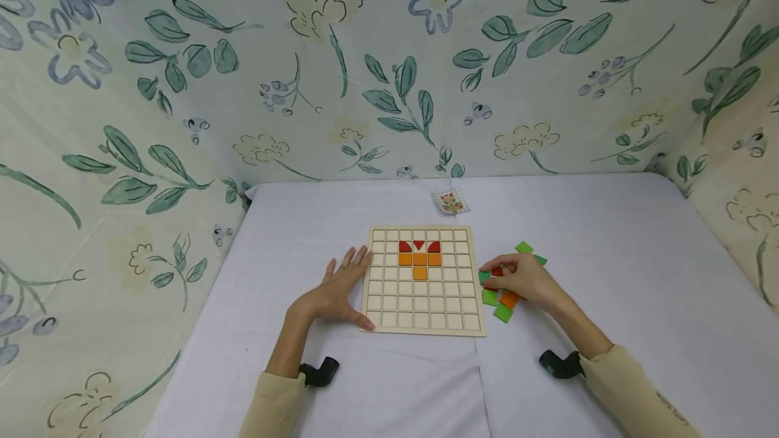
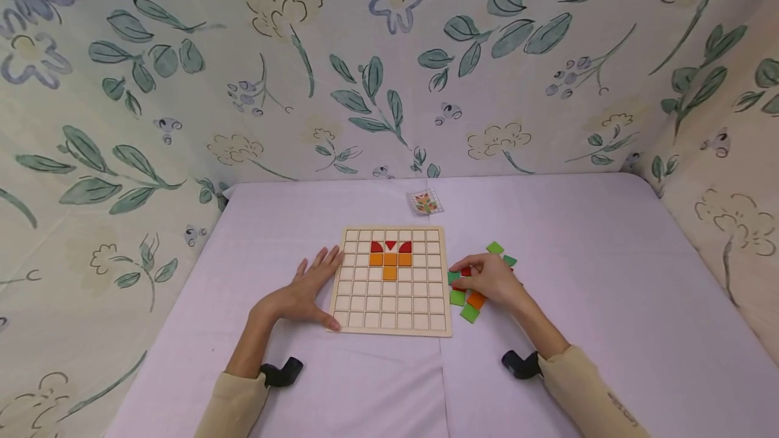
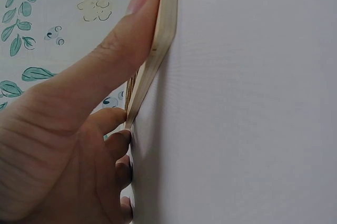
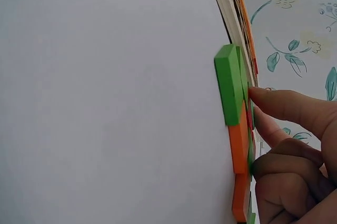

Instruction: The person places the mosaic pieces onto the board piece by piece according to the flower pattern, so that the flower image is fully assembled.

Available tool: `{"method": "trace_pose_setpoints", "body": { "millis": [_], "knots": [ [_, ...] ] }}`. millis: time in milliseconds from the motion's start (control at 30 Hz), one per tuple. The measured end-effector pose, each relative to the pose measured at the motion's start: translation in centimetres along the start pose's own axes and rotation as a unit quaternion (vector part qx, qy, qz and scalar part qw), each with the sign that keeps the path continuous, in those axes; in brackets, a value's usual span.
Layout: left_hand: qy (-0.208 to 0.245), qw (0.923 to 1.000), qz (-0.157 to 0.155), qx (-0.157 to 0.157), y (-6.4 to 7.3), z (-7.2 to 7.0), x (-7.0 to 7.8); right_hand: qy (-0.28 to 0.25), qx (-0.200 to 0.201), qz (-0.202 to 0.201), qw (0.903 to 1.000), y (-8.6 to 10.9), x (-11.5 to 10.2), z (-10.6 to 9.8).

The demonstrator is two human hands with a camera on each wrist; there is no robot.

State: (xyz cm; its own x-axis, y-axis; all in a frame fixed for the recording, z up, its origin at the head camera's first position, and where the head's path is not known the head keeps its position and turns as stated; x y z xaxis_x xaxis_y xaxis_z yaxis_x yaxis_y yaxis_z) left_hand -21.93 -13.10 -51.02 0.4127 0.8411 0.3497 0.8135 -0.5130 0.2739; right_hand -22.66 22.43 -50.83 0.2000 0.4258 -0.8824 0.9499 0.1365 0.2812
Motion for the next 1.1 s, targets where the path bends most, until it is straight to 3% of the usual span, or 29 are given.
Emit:
{"method": "trace_pose_setpoints", "body": {
  "millis": [400,867,1100],
  "knots": [
    [0.001,1.0,0.005,0.005,0.0,-0.1,0.1,-0.017,0.004,0.03,0.9994,-0.3,0.3,-0.4],
    [0.0,1.0,0.0,0.005,0.0,-0.1,0.0,0.011,0.03,0.016,0.9994,-0.7,-0.1,-0.7],
    [0.001,1.0,0.003,0.005,-0.1,0.0,0.0,0.023,0.016,0.003,0.9996,-1.2,-0.3,-0.8]
  ]
}}
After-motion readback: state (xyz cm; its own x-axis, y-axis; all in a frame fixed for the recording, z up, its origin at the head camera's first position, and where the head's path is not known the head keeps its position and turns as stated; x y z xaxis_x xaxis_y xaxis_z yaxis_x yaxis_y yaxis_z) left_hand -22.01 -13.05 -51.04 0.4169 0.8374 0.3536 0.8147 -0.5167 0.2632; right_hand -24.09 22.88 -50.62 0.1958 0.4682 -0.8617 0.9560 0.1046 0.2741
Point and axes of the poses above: each hand's wrist, its own y-axis away from the middle knuckle, its own z-axis out of the palm, x = y × z, the point moved 7 cm from there along -y, towards the middle knuckle, and after that the axes turned 13 degrees about -y, right-handed, at the moved point
